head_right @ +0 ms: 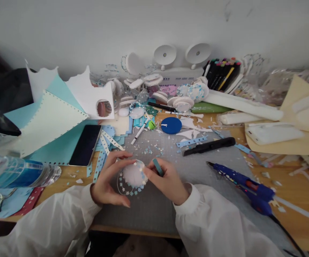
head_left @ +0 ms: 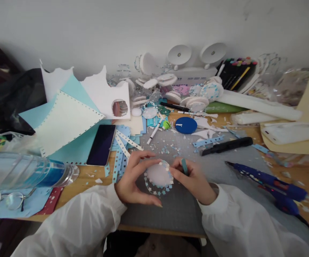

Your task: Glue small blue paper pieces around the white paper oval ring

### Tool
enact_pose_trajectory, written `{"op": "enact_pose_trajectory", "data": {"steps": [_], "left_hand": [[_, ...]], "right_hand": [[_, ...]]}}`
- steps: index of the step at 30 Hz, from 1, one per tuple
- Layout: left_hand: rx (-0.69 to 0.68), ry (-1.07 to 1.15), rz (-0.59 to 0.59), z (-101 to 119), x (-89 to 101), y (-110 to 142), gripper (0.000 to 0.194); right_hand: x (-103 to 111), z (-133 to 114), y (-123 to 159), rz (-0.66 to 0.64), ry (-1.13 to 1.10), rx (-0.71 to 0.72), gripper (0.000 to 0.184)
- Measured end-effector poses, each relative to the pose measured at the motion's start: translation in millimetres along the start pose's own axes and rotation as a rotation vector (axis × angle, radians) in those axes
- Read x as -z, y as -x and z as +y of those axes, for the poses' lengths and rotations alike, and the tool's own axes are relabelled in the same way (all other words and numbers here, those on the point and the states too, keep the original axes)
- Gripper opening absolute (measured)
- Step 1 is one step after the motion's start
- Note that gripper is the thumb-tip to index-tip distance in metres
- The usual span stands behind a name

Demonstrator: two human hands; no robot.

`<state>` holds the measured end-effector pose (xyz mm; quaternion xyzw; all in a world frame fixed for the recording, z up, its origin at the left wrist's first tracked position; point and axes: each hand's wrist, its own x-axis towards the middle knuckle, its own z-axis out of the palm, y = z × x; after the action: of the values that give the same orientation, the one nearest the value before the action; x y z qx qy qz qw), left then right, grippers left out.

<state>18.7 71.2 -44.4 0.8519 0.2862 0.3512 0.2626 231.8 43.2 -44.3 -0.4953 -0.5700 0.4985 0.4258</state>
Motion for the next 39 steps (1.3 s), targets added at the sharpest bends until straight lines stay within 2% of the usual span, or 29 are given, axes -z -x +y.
{"op": "enact_pose_trajectory", "data": {"steps": [9,15,18,21,25,29,35,39], "left_hand": [[0.031,0.022,-0.015,0,-5.0,1,0.09],[0.046,0.096,0.031,-1,-6.6,-1,0.081],[0.019,0.09,0.018,0,-5.9,-3,0.079],[0.005,0.083,0.008,0,-5.3,-3,0.079],[0.025,0.079,-0.037,1,-5.2,-3,0.083],[0.046,0.084,-0.053,1,-5.6,-3,0.085],[0.091,0.072,-0.059,-3,-6.6,0,0.087],[0.09,0.066,-0.054,-4,-7.5,-1,0.086]], "right_hand": [[-1,4,0,0.018,-0.038,-0.071,0.039],[0,10,0,0.084,-0.266,-0.151,0.035],[3,10,-2,0.176,-0.322,-0.092,0.034],[9,10,-9,0.332,-0.381,-0.009,0.031],[21,12,-19,0.456,-0.45,-0.068,0.036],[28,18,-23,0.441,-0.395,-0.18,0.036],[27,17,-19,0.416,-0.158,-0.051,0.015],[27,12,-19,0.414,0.025,0.019,0.01]]}}
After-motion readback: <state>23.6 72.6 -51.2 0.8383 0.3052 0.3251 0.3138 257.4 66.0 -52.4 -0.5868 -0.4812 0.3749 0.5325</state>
